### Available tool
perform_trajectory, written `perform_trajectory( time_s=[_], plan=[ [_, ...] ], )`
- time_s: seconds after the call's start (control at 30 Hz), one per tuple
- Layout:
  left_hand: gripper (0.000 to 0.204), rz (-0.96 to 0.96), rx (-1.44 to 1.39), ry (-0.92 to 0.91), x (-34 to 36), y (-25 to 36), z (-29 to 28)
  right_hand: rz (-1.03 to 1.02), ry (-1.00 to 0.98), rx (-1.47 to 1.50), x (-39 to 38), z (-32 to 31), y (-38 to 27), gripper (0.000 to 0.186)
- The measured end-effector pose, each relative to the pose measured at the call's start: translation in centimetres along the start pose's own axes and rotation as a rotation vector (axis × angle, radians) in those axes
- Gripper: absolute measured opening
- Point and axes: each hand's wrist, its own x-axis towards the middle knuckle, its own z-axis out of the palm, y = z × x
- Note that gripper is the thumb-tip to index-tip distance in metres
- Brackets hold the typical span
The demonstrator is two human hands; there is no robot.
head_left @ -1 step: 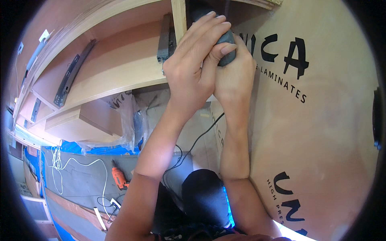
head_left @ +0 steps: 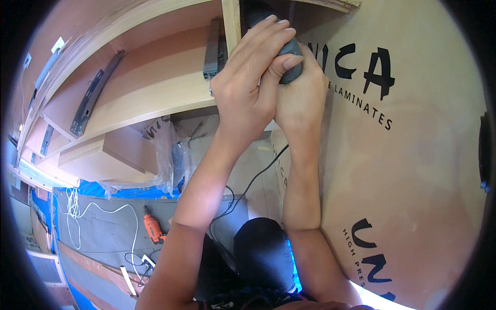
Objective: The person drills holes into the interior side and upper frame of a wooden cabinet using two different electric drills, changing the drill bit by hand between uses.
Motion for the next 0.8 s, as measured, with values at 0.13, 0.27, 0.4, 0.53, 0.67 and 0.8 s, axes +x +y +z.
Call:
perform_trajectory(
  time_s=[0.13,0.27,0.4,0.53,0.67,0.8],
  plan=[
    [0.024,-0.037,-0.004,0.004,0.0,0.5,0.1,-0.038,0.026,-0.110,0.1,-0.4,-0.3,0.046],
    [0.025,-0.080,0.076,-0.018,-0.2,0.5,-1.0,-0.015,0.010,-0.127,-0.3,0.4,-0.7,0.047],
    [0.025,-0.087,0.039,-0.010,0.0,0.8,-0.7,-0.002,0.015,-0.141,0.0,-0.1,-0.9,0.048],
    [0.024,-0.073,0.066,-0.006,0.3,1.3,0.2,-0.047,0.063,-0.031,0.2,-0.3,0.2,0.046],
    [0.025,-0.054,0.061,0.018,0.4,1.3,0.7,-0.062,0.035,0.006,0.7,-0.7,0.4,0.044],
    [0.025,-0.050,0.029,0.009,0.8,1.4,1.0,0.017,0.001,0.035,0.6,-1.3,-0.3,0.043]
  ],
)
